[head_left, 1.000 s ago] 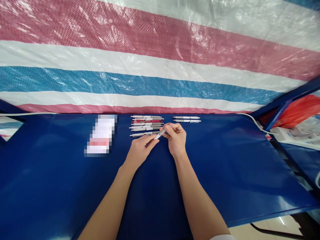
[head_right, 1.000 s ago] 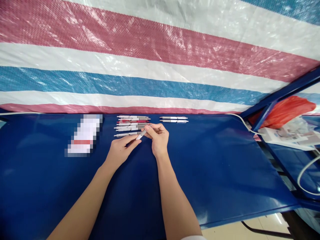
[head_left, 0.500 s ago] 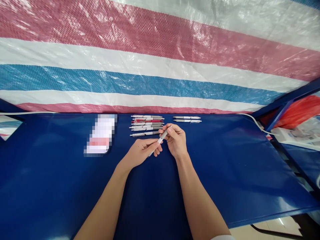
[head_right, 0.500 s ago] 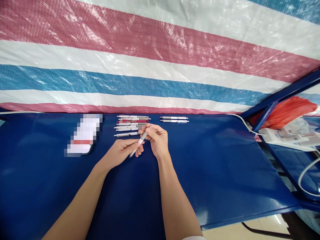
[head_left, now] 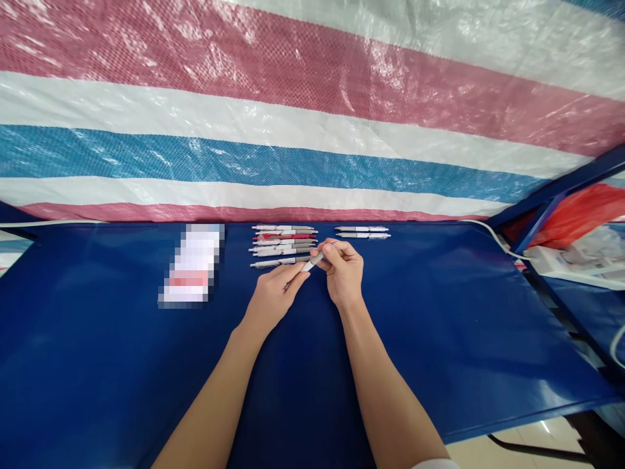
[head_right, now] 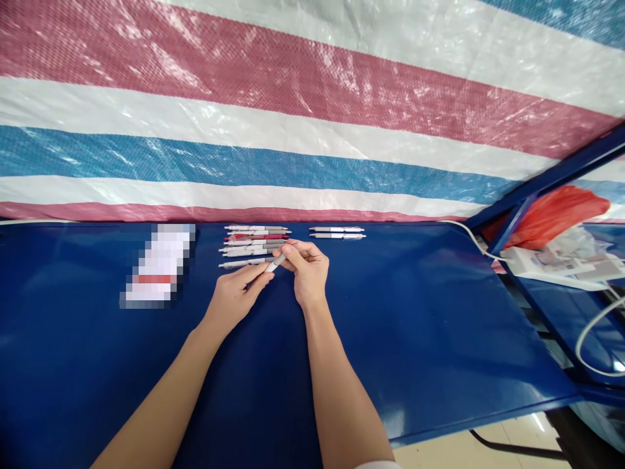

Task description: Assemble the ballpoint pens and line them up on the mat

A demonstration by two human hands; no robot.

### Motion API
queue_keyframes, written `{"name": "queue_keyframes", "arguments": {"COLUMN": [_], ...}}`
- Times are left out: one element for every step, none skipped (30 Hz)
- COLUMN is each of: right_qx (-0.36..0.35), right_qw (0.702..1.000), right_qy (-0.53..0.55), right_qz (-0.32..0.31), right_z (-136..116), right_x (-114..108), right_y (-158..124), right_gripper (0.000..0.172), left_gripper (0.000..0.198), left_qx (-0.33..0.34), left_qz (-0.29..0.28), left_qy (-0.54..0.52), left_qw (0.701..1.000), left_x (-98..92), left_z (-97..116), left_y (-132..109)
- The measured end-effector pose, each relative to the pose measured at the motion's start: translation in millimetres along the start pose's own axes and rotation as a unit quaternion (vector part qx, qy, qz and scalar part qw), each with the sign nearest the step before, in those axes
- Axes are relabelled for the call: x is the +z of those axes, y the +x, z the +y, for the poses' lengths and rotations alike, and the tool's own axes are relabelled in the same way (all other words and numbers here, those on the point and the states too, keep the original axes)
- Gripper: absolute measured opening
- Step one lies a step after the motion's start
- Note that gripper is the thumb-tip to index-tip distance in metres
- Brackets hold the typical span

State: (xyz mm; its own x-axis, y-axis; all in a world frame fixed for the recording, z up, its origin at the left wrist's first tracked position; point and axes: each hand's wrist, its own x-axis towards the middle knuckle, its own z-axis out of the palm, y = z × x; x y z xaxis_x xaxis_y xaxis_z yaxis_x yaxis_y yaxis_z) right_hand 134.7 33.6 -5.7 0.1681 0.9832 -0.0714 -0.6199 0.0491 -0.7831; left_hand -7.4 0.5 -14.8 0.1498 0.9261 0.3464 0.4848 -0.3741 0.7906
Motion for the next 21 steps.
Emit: {"name": "queue_keyframes", "arguments": {"right_qx": [0.001,0.004,0.008,0.012,0.017,0.021,0.023,0.022,0.019,0.015,0.01,0.005,0.0,-0.004,-0.007,-0.01,-0.013,-0.016,-0.019,-0.02,-0.021], "right_qw": [1.0,1.0,1.0,0.999,0.999,0.999,0.998,0.998,0.999,0.999,0.999,1.0,1.0,1.0,1.0,1.0,1.0,1.0,0.999,0.999,0.999], "right_qy": [0.0,0.0,-0.001,-0.002,-0.004,-0.006,-0.008,-0.01,-0.011,-0.012,-0.013,-0.014,-0.015,-0.016,-0.017,-0.018,-0.02,-0.022,-0.024,-0.026,-0.026], "right_qz": [-0.004,-0.012,-0.023,-0.034,-0.043,-0.05,-0.052,-0.051,-0.046,-0.039,-0.032,-0.025,-0.019,-0.014,-0.01,-0.004,0.001,0.008,0.013,0.018,0.022], "right_z": [0,-1,-1,-2,-2,-3,-3,-2,-2,-2,-1,-1,-1,-1,-1,-1,0,0,0,1,1], "right_x": [0,0,-1,-1,-2,-2,-2,-2,-2,-2,-2,-1,0,0,1,2,3,3,4,4,5], "right_y": [0,0,-1,-1,-1,-1,-1,-1,-1,-1,-1,-2,-2,-2,-3,-3,-4,-4,-4,-4,-4], "right_gripper": [0.025,0.025,0.025,0.025,0.025,0.025,0.025,0.024,0.024,0.023,0.023,0.023,0.023,0.022,0.022,0.022,0.022,0.023,0.024,0.025,0.026], "left_gripper": [0.024,0.024,0.024,0.024,0.024,0.025,0.025,0.024,0.023,0.022,0.022,0.022,0.021,0.021,0.021,0.021,0.02,0.02,0.019,0.019,0.019], "left_qx": [-0.001,-0.006,-0.012,-0.018,-0.022,-0.023,-0.021,-0.016,-0.008,0.002,0.018,0.036,0.056,0.077,0.097,0.114,0.129,0.142,0.153,0.163,0.171], "left_qz": [-0.005,-0.014,-0.025,-0.036,-0.045,-0.05,-0.051,-0.048,-0.043,-0.034,-0.021,-0.006,0.011,0.029,0.046,0.061,0.075,0.088,0.099,0.11,0.12], "left_qy": [0.001,-0.001,-0.005,-0.011,-0.018,-0.025,-0.029,-0.029,-0.024,-0.014,0.0,0.015,0.03,0.045,0.059,0.073,0.086,0.1,0.113,0.125,0.135], "left_qw": [1.0,1.0,1.0,0.999,0.999,0.998,0.998,0.998,0.999,0.999,1.0,0.999,0.998,0.996,0.992,0.989,0.985,0.981,0.977,0.972,0.969], "left_x": [-0.3,-1.2,-2.4,-3.7,-4.8,-5.5,-5.8,-5.6,-5.1,-4.1,-2.9,-1.6,-0.2,1.2,2.4,3.6,4.7,5.7,6.6,7.3,8.0], "left_z": [0,0,-1,-1,-2,-3,-4,-5,-5,-6,-6,-7,-7,-7,-8,-8,-8,-8,-8,-9,-9], "left_y": [0,0,0,1,1,1,1,1,1,1,1,0,0,0,0,0,0,0,0,0,0]}}
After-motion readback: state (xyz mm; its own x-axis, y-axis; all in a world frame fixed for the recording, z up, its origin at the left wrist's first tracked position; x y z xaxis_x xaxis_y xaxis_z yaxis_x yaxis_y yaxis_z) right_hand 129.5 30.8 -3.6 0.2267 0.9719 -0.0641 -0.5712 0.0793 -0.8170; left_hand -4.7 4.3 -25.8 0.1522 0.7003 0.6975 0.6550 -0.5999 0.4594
